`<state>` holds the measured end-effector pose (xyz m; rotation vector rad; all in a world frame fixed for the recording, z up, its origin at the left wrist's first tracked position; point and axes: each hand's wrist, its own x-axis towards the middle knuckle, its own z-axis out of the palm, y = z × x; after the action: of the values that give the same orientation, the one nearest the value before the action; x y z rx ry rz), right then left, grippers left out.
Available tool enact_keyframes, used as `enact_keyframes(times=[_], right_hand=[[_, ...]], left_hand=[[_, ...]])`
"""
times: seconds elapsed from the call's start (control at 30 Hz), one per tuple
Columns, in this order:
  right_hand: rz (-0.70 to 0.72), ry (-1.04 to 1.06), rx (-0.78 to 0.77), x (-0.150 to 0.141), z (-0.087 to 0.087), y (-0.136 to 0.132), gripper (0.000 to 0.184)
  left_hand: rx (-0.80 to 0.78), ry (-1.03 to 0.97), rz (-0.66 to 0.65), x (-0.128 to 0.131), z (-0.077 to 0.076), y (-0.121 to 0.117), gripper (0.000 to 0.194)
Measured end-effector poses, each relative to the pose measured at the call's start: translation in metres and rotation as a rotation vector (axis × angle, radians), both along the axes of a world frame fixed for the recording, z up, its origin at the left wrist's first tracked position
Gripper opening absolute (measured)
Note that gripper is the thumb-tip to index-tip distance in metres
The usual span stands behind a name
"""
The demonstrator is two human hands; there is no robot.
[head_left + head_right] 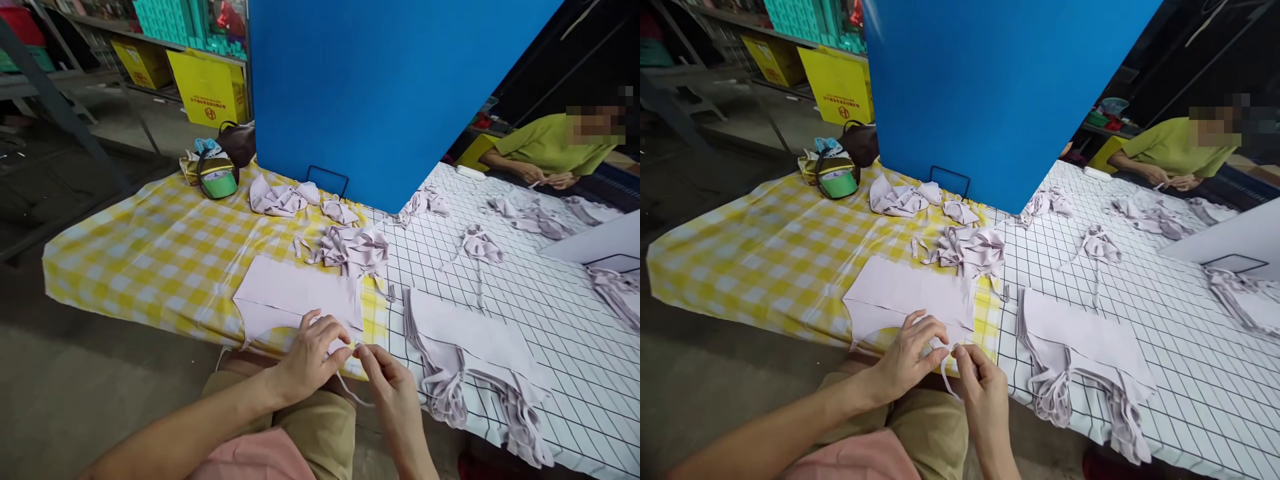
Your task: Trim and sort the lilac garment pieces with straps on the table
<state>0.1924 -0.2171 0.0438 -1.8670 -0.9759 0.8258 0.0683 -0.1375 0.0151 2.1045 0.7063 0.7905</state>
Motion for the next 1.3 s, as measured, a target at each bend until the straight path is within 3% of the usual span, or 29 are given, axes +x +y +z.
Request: enact_keyframes(times=[0.2, 0.27, 0.47, 0.63, 0.7, 0.73, 0.87, 0.97, 1.03, 1.13, 1.3], right_hand=[[0.109, -0.171, -0.007, -0.008, -0.009, 0.0, 0.04], [0.143, -0.235, 0.002, -0.008, -0.013, -0.001, 0.037], [0.267, -0.588, 0.128, -0.005, -0.026, -0.003, 0.023], [0.395, -0.739, 0.233, -0.003, -0.028, 0.004, 0.026], [0.398, -0.688, 0.241, -0.001, -0.028, 0.012, 0.026], [0.382, -0.651, 0.23, 0.001, -0.029, 0.017, 0.025], [0.272, -0.49, 0.108, 0.013, -0.037, 0.04, 0.022], [0.265, -0.387, -0.002, 0.021, -0.044, 0.056, 0.02], [0.277, -0.327, -0.064, 0.024, -0.048, 0.064, 0.018], [0.279, -0.236, -0.133, 0.026, -0.052, 0.07, 0.018], [0.305, -0.253, -0.164, 0.027, -0.051, 0.075, 0.017]], left_hand=[[-0.091, 0.077, -0.016, -0.001, 0.001, 0.003, 0.013], [-0.223, 0.053, -0.012, -0.002, 0.003, 0.007, 0.015], [-0.852, 0.005, -0.124, -0.009, -0.003, 0.021, 0.016], [-0.997, 0.009, -0.255, -0.01, -0.015, 0.027, 0.015], [-0.88, 0.089, -0.276, -0.01, -0.015, 0.032, 0.016], [-0.741, 0.137, -0.25, -0.01, -0.015, 0.036, 0.016], [0.062, 0.351, -0.14, -0.007, -0.021, 0.053, 0.011], [0.423, 0.501, -0.223, -0.002, -0.032, 0.063, 0.011], [0.533, 0.56, -0.26, 0.002, -0.037, 0.067, 0.006], [0.603, 0.595, -0.288, 0.007, -0.039, 0.072, 0.014], [0.449, 0.528, -0.242, 0.01, -0.044, 0.082, 0.013]])
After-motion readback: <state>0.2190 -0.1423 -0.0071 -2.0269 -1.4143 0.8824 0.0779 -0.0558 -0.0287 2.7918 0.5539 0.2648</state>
